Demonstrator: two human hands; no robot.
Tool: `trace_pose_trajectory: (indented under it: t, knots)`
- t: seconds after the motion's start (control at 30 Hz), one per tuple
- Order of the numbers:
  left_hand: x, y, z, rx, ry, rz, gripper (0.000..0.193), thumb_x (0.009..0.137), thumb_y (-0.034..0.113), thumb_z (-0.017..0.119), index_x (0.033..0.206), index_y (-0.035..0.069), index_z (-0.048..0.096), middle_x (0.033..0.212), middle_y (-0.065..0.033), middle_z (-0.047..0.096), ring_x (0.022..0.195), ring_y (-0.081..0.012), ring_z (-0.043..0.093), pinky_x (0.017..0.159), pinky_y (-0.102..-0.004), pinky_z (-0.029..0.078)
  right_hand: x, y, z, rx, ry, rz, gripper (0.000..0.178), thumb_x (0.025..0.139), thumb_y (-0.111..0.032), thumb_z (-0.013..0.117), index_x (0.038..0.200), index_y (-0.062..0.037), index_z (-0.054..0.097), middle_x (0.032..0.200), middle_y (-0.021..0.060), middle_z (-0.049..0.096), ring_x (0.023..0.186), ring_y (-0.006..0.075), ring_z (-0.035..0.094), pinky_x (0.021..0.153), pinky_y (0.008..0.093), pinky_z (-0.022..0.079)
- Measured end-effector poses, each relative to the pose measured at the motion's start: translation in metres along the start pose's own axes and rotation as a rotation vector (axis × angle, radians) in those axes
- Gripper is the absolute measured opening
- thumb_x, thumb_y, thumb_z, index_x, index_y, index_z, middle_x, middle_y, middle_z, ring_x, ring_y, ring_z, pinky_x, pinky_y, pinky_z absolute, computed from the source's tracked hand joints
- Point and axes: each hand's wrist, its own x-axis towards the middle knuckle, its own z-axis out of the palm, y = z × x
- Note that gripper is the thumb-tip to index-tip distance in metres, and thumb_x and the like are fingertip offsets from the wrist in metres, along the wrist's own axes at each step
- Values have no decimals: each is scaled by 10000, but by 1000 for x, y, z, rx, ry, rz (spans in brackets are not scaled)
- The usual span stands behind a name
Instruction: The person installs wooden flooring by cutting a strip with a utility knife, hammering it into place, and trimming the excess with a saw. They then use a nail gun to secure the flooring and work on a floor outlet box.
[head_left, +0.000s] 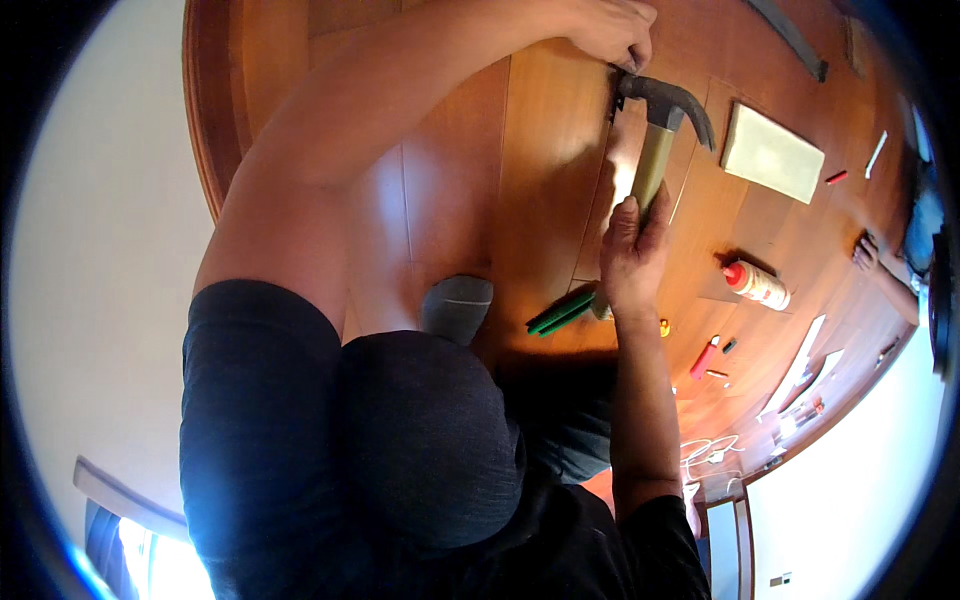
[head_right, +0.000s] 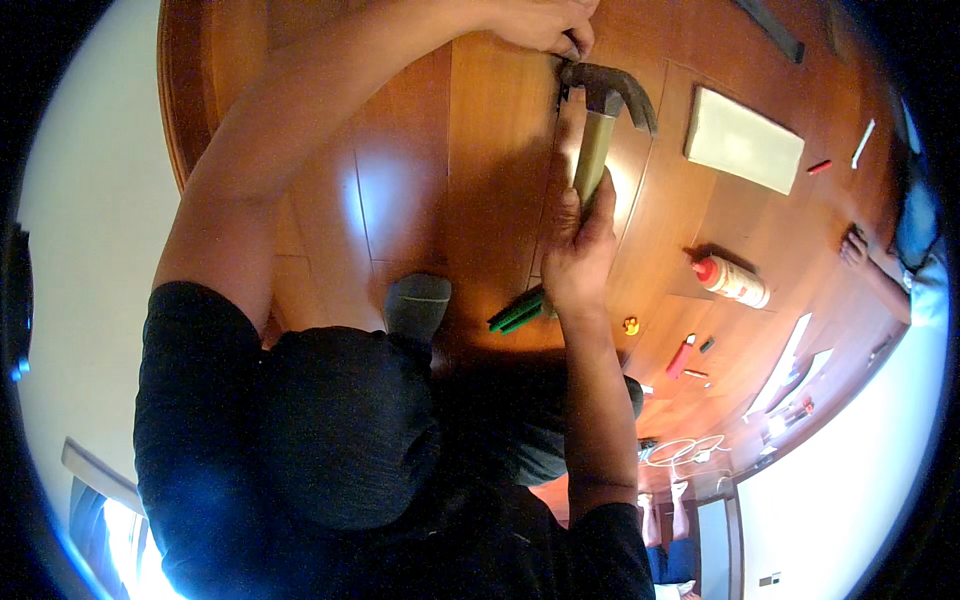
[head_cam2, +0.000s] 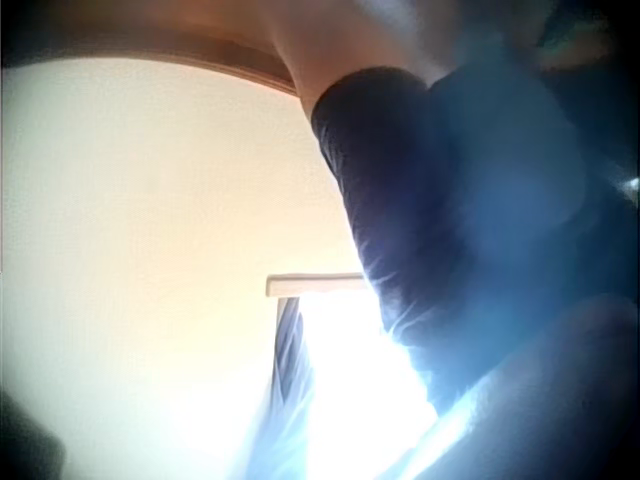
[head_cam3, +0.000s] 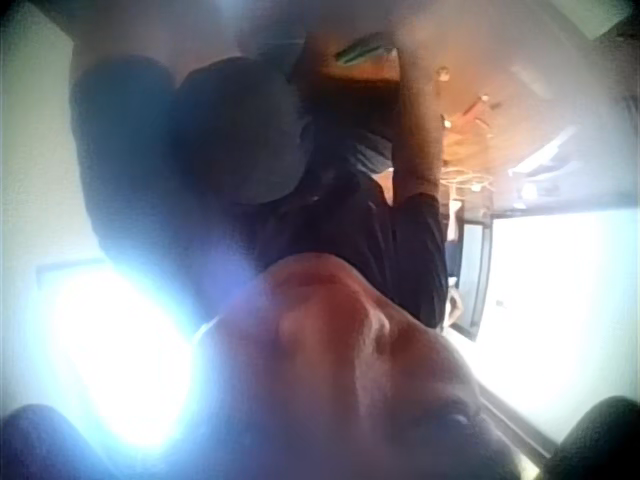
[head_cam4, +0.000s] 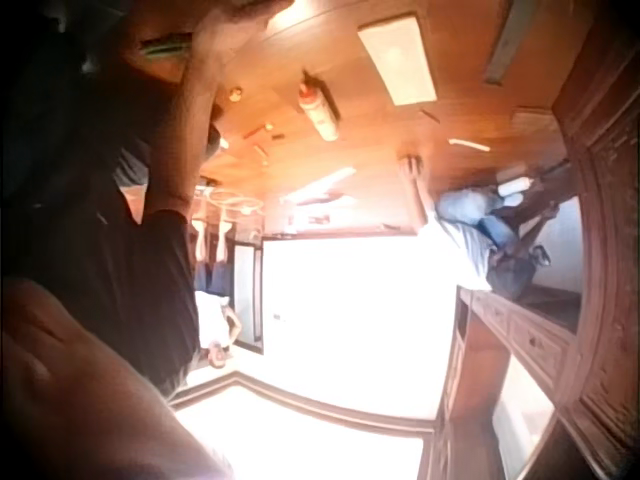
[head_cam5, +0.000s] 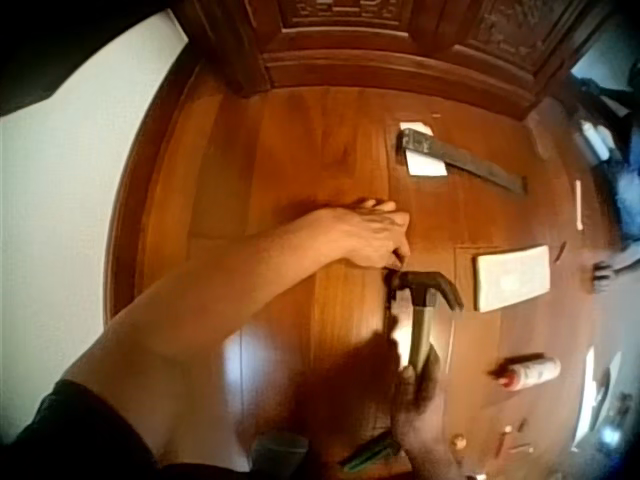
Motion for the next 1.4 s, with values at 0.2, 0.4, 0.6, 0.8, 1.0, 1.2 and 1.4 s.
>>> trace_pose_trajectory:
  t: [0.2, 0.4, 0.6, 0.8, 1.0, 1.2, 1.4]
  knots:
    - [-2, 3, -5, -15, 46, 17, 307, 962, 414, 662, 1205, 267, 779, 1275, -51, 584, 1284, -292, 451, 1085, -486, 335, -2, -6, -1, -3, 136, -101, 367, 1110, -207, 502, 1452, -88, 440, 790, -20, 509, 622, 66, 460, 535, 245, 405]
    - [-2, 1, -7, -23, -31, 38, 332, 957, 428, 681, 1217, 242, 772, 1273, -53, 573, 1291, -298, 443, 1092, -499, 330, 2, -8, -5, 58, 74, -23, 355, 1111, -212, 498, 1424, -50, 452, 818, 0, 527, 652, 88, 488, 574, 268, 444]
    - [3, 0, -1, -41, -6, 16, 373, 952, 437, 693, 1252, 225, 759, 1289, -57, 568, 1315, -302, 435, 1107, -505, 325, 0, -6, -2, 67, -27, 63, 375, 1113, -240, 513, 1438, -76, 419, 802, -34, 493, 616, 51, 462, 523, 237, 409]
    - [6, 1, -3, -23, -34, -13, 374, 954, 439, 691, 1262, 238, 756, 1303, -64, 563, 1334, -305, 429, 1109, -518, 336, 0, -4, -5, 26, 43, 7, 391, 1106, -246, 533, 1445, -86, 421, 802, -33, 497, 652, 58, 470, 558, 239, 422]
    - [2, 3, -4, 13, -17, -14, 327, 956, 425, 683, 1228, 266, 769, 1305, -61, 558, 1325, -308, 436, 1104, -513, 350, -1, -6, -10, 75, 38, 10, 358, 1117, -230, 496, 1427, -57, 443, 817, -10, 503, 625, 49, 438, 535, 230, 396]
    - [0, 0, -4, -8, -13, 46, 285, 946, 419, 686, 1160, 266, 794, 1273, -43, 581, 1294, -300, 459, 1080, -489, 367, 2, -3, -2, -140, 31, -156, 344, 1115, -244, 503, 1401, -58, 460, 855, 0, 512, 641, 56, 438, 551, 235, 394]
    - [4, -1, -2, -15, -31, 7, 285, 947, 421, 680, 1147, 253, 794, 1259, -37, 581, 1295, -286, 461, 1077, -491, 363, -5, -2, -7, 159, 104, -60, 351, 1107, -249, 534, 1396, -87, 418, 817, -15, 504, 594, 42, 449, 500, 220, 388]
